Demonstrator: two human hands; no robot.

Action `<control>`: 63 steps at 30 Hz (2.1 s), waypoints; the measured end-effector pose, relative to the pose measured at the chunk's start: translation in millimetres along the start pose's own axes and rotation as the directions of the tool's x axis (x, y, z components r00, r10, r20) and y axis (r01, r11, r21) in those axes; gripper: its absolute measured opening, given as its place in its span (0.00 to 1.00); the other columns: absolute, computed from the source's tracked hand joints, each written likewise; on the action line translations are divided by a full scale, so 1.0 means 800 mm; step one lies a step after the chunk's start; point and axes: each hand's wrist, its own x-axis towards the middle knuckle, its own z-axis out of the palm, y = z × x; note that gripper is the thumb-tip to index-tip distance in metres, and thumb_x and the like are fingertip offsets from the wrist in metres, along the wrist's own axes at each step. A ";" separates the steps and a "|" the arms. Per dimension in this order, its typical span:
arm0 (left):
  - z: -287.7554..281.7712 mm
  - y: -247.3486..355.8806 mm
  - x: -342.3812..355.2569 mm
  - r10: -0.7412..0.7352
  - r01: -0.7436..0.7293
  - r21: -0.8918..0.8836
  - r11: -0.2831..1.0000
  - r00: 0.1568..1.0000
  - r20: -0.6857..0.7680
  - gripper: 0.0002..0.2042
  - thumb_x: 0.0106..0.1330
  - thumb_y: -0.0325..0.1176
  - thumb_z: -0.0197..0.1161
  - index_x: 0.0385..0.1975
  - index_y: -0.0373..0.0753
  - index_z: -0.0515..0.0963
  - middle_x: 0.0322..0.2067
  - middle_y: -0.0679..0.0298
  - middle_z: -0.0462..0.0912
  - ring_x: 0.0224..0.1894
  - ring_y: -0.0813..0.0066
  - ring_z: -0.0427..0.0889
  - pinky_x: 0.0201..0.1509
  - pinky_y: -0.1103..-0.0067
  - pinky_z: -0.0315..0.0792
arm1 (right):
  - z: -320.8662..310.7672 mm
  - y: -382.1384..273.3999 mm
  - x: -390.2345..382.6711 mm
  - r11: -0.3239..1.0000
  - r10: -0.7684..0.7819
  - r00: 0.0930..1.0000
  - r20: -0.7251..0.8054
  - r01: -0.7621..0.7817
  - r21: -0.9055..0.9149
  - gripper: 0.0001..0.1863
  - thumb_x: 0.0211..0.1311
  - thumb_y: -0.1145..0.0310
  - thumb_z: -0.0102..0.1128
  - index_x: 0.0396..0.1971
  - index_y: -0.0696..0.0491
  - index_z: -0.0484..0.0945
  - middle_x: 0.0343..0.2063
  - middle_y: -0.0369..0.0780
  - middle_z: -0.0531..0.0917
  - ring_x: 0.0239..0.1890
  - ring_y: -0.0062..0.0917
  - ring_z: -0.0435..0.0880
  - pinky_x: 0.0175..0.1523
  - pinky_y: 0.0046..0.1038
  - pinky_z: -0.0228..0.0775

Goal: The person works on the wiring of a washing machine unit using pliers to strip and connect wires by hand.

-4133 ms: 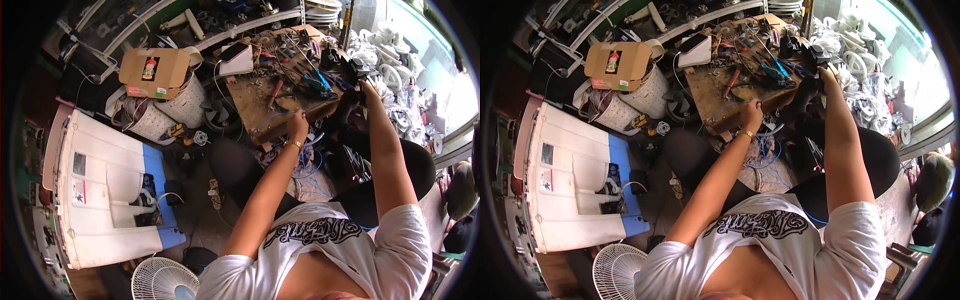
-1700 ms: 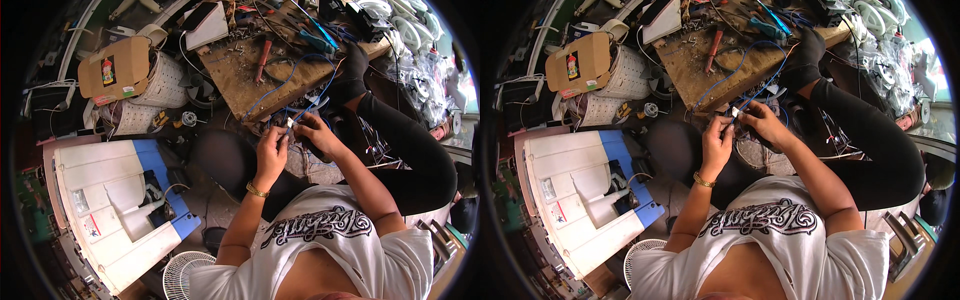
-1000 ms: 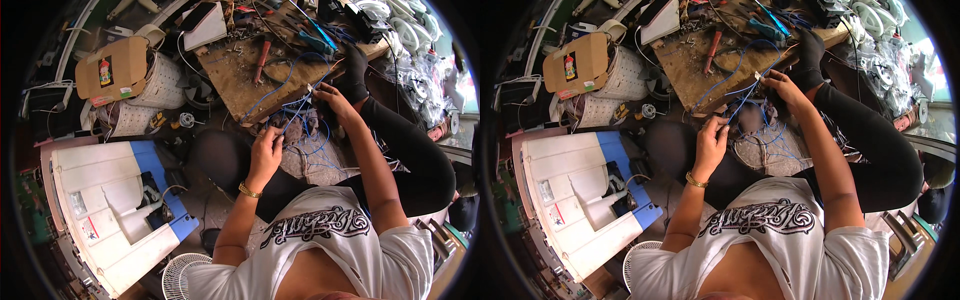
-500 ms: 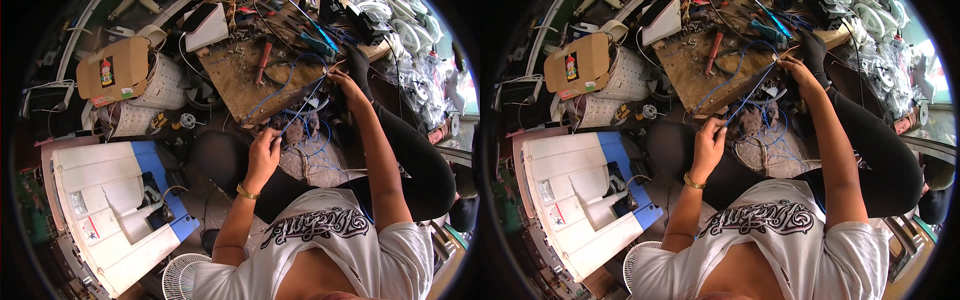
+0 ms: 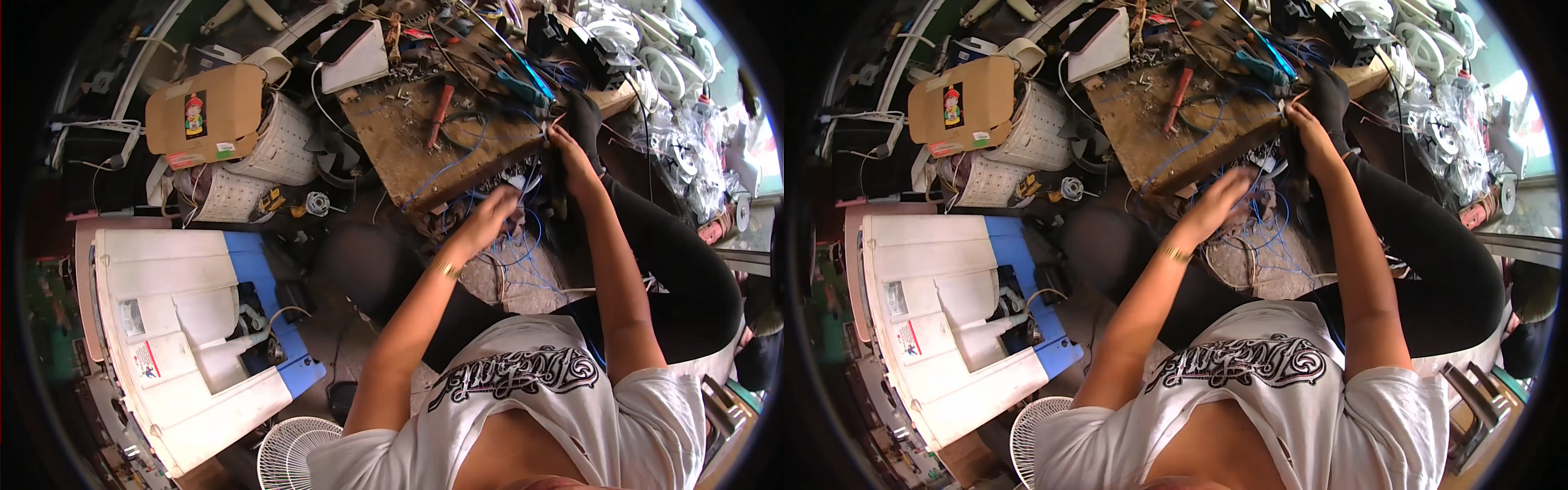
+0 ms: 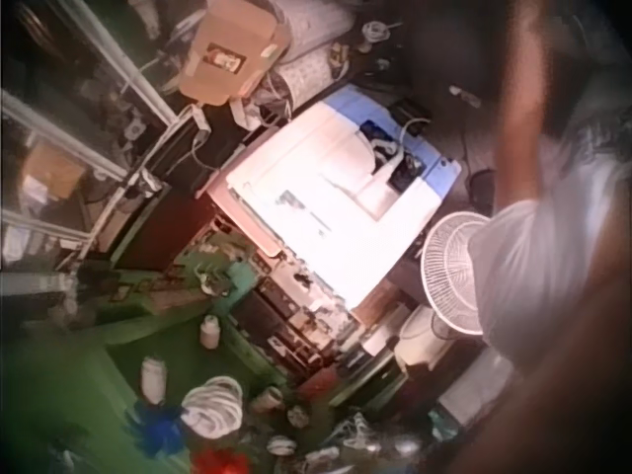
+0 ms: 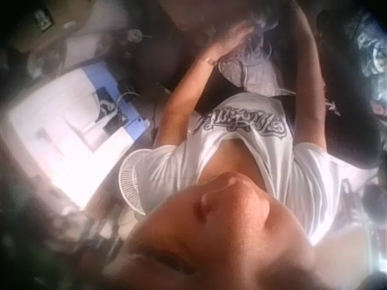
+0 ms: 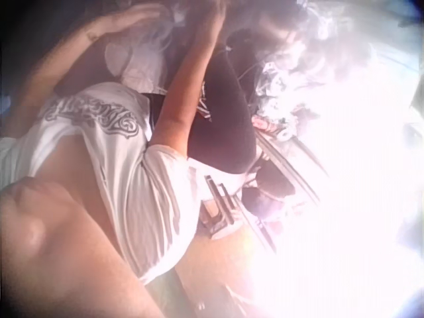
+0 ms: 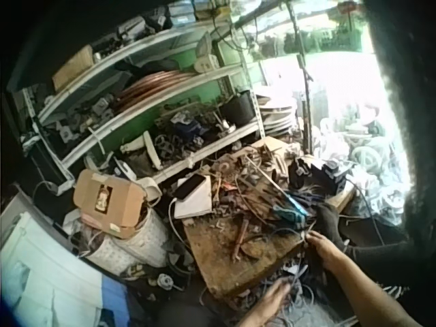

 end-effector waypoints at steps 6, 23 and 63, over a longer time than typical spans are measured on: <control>0.047 0.003 0.165 0.016 -0.075 -0.598 0.798 0.995 -0.102 0.12 0.76 0.36 0.51 0.51 0.42 0.77 0.45 0.65 0.82 0.44 0.73 0.83 0.45 0.73 0.80 | -0.008 -0.015 0.002 0.999 0.000 0.998 0.058 0.002 -0.036 0.17 0.69 0.63 0.57 0.53 0.54 0.78 0.45 0.35 0.83 0.47 0.21 0.80 0.50 0.24 0.73; 0.073 0.020 0.151 -0.175 -0.435 -0.881 0.187 0.867 -0.466 0.10 0.75 0.38 0.51 0.33 0.42 0.76 0.33 0.61 0.81 0.37 0.69 0.80 0.51 0.71 0.73 | -0.019 -0.025 0.016 0.981 0.072 0.993 0.095 -0.088 0.172 0.12 0.70 0.61 0.57 0.46 0.51 0.80 0.36 0.33 0.84 0.31 0.20 0.81 0.29 0.22 0.73; -0.049 0.136 -0.218 0.513 0.095 0.984 -0.150 0.858 -0.004 0.08 0.62 0.32 0.64 0.40 0.43 0.80 0.36 0.67 0.83 0.43 0.66 0.79 0.61 0.66 0.64 | 0.177 0.036 -0.175 1.000 0.028 0.847 0.532 -0.015 -0.028 0.24 0.66 0.50 0.64 0.44 0.57 0.75 0.22 0.33 0.76 0.23 0.16 0.75 0.26 0.20 0.69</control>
